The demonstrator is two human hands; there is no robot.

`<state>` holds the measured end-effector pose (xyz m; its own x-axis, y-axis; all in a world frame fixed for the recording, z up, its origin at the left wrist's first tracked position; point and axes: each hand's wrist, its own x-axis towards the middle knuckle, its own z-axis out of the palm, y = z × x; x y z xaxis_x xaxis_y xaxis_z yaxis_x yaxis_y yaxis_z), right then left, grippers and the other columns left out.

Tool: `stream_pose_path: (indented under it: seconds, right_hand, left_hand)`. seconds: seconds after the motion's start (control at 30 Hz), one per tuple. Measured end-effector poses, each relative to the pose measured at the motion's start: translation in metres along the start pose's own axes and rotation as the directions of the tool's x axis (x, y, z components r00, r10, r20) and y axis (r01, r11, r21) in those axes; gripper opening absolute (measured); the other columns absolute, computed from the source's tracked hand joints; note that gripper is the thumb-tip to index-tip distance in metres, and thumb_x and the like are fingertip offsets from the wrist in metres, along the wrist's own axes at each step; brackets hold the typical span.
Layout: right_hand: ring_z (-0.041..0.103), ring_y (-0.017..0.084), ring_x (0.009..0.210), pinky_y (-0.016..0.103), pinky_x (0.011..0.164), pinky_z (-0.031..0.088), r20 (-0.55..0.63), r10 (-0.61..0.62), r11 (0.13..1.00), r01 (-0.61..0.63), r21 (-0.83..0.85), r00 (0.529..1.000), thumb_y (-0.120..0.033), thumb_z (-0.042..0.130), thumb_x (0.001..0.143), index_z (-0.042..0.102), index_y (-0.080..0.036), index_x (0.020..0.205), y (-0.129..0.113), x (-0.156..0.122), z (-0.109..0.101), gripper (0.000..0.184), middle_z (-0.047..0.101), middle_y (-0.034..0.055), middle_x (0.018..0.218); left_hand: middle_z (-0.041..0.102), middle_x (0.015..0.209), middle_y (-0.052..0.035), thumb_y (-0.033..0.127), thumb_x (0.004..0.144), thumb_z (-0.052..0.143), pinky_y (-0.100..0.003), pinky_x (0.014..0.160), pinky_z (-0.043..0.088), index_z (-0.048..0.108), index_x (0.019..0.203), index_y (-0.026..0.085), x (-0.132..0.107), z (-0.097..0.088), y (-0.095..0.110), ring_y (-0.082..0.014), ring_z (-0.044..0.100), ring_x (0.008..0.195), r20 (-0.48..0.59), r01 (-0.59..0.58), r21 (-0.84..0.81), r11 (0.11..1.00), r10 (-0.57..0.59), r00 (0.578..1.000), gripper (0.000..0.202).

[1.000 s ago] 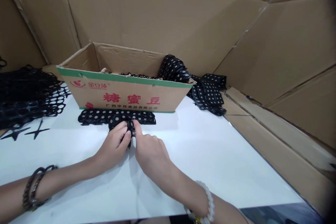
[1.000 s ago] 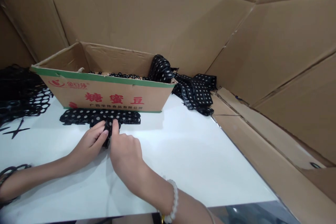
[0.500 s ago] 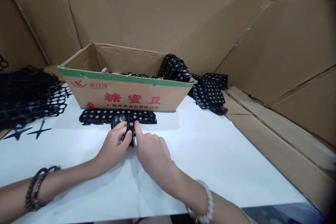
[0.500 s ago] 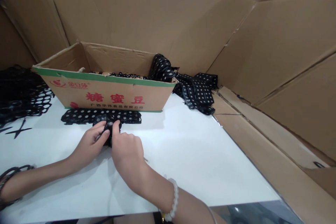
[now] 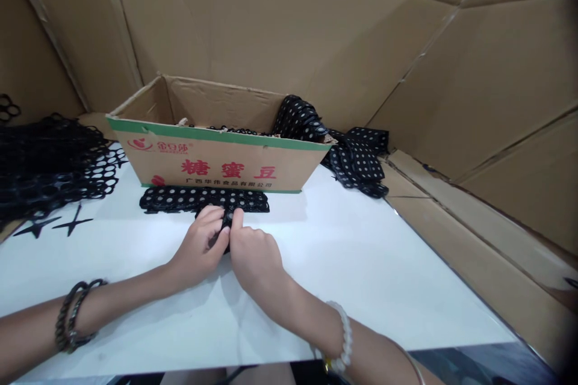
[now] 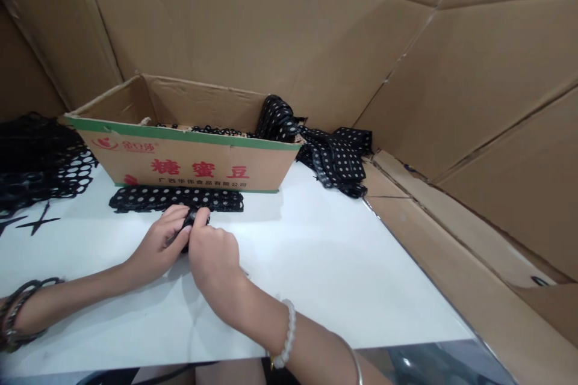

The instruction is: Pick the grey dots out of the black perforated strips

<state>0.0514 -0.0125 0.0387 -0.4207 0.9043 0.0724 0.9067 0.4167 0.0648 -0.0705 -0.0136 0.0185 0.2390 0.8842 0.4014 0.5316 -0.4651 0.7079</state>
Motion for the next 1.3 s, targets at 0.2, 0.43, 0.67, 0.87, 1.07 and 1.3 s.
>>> stream_pose_path:
  seconds: [0.2,0.43,0.67,0.87,1.07,1.3]
  right_hand:
    - [0.061,0.019,0.058,0.025,0.047,0.042,0.067,-0.006,1.0,0.005,0.012,0.998,-0.004,0.037,0.076,0.032,-0.009,0.131,0.01,0.0,-0.004,0.055,0.063,0.005,0.064]
    - [0.061,0.019,0.061,0.025,0.051,0.039,0.17,0.025,1.0,-0.026,0.005,0.985,-0.005,0.037,0.076,0.023,-0.022,0.137,0.02,0.003,-0.01,0.065,0.061,0.0055,0.065]
    - [0.059,0.021,0.07,0.027,0.057,0.036,0.121,0.06,0.956,-0.092,0.278,0.991,-0.016,0.03,0.085,0.046,-0.024,0.117,0.04,0.009,-0.017,0.037,0.063,0.0062,0.078]
    - [0.056,0.02,0.091,0.027,0.073,0.037,0.038,0.11,0.81,-0.112,0.576,0.993,-0.025,0.028,0.09,0.047,-0.022,0.112,0.062,0.013,-0.019,0.029,0.06,0.0073,0.104]
    - [0.054,0.015,0.063,0.021,0.053,0.032,0.106,-0.042,0.782,-0.034,0.622,0.993,-0.024,0.027,0.09,0.038,-0.02,0.103,0.047,-0.003,-0.029,0.017,0.059,0.0019,0.073]
    - [0.054,0.012,0.067,0.021,0.05,0.023,0.08,-0.158,0.919,0.117,0.376,0.984,-0.011,0.035,0.085,0.039,-0.02,0.085,0.048,-0.006,-0.034,0.01,0.061,-0.0006,0.083]
  left_hand:
    - [0.052,0.083,-0.0042,0.026,0.085,0.035,-0.031,0.079,0.039,0.04,0.055,0.018,0.004,0.001,-0.005,-0.0189,0.045,0.09,0.037,0.189,-0.081,0.979,-0.187,0.982,0.031]
    - [0.047,0.109,-0.0062,0.031,0.085,0.036,-0.034,0.089,0.035,0.046,0.058,0.017,0.007,0.003,-0.016,-0.0212,0.043,0.103,0.051,0.275,-0.14,0.951,-0.271,0.961,0.032]
    - [0.044,0.09,-0.004,0.031,0.088,0.031,-0.032,0.083,0.037,0.041,0.06,0.018,0.008,-0.003,-0.008,-0.0182,0.043,0.089,0.107,0.148,-0.088,0.985,-0.138,0.985,0.032]
    - [0.044,0.084,-0.0023,0.036,0.088,0.031,-0.029,0.078,0.038,0.038,0.059,0.018,0.007,-0.001,-0.008,-0.0167,0.044,0.084,0.128,0.172,-0.115,0.978,-0.157,0.979,0.035]
    - [0.049,0.084,-0.0021,0.041,0.087,0.036,-0.028,0.076,0.04,0.052,0.078,0.018,0.01,0.001,-0.008,-0.0162,0.047,0.082,0.181,0.23,-0.236,0.944,-0.19,0.965,0.029]
    - [0.051,0.089,-0.0035,0.038,0.084,0.044,-0.028,0.073,0.042,0.056,0.09,0.018,0.009,-0.001,-0.006,-0.0169,0.049,0.083,0.202,0.225,-0.285,0.932,-0.171,0.964,0.023]
